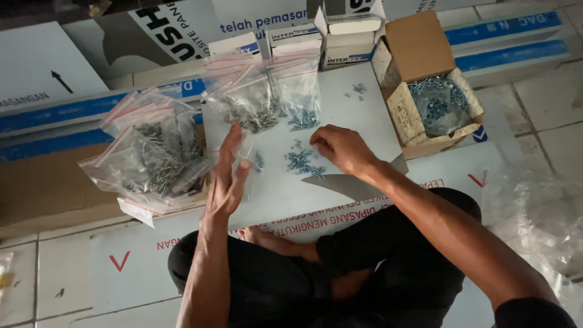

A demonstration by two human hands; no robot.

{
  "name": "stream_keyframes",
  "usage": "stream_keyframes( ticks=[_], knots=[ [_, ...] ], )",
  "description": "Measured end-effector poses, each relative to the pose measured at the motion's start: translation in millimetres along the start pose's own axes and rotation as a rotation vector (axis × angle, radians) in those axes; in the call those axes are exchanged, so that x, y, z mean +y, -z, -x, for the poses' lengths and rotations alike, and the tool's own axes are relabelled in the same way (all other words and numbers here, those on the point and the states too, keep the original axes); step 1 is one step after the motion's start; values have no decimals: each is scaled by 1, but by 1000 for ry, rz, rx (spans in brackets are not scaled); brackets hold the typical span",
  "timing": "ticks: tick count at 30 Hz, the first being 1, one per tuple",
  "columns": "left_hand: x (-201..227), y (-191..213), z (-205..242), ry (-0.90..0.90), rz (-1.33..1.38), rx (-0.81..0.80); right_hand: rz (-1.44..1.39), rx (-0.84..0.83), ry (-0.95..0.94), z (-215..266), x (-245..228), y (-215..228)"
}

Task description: The person sits on the floor and sorts small blue screws from a pile on a white board into a small plastic cup. They use their hands to pick up the screws and place them into the cup, occasionally adjusting the pile of screws on the board.

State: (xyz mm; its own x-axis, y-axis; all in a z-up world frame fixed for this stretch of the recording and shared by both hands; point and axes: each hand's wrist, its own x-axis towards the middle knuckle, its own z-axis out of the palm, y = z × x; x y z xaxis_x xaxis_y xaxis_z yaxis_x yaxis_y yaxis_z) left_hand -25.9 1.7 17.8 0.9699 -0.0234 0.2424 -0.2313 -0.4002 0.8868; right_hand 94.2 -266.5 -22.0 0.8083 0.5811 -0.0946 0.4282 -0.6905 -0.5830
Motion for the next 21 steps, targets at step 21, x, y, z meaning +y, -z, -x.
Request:
stream_keyframes(
  ticks=[21],
  knots=[
    [-32,-18,-3,-247,-207,265,-484,105,238,-6,-116,50]
  ],
)
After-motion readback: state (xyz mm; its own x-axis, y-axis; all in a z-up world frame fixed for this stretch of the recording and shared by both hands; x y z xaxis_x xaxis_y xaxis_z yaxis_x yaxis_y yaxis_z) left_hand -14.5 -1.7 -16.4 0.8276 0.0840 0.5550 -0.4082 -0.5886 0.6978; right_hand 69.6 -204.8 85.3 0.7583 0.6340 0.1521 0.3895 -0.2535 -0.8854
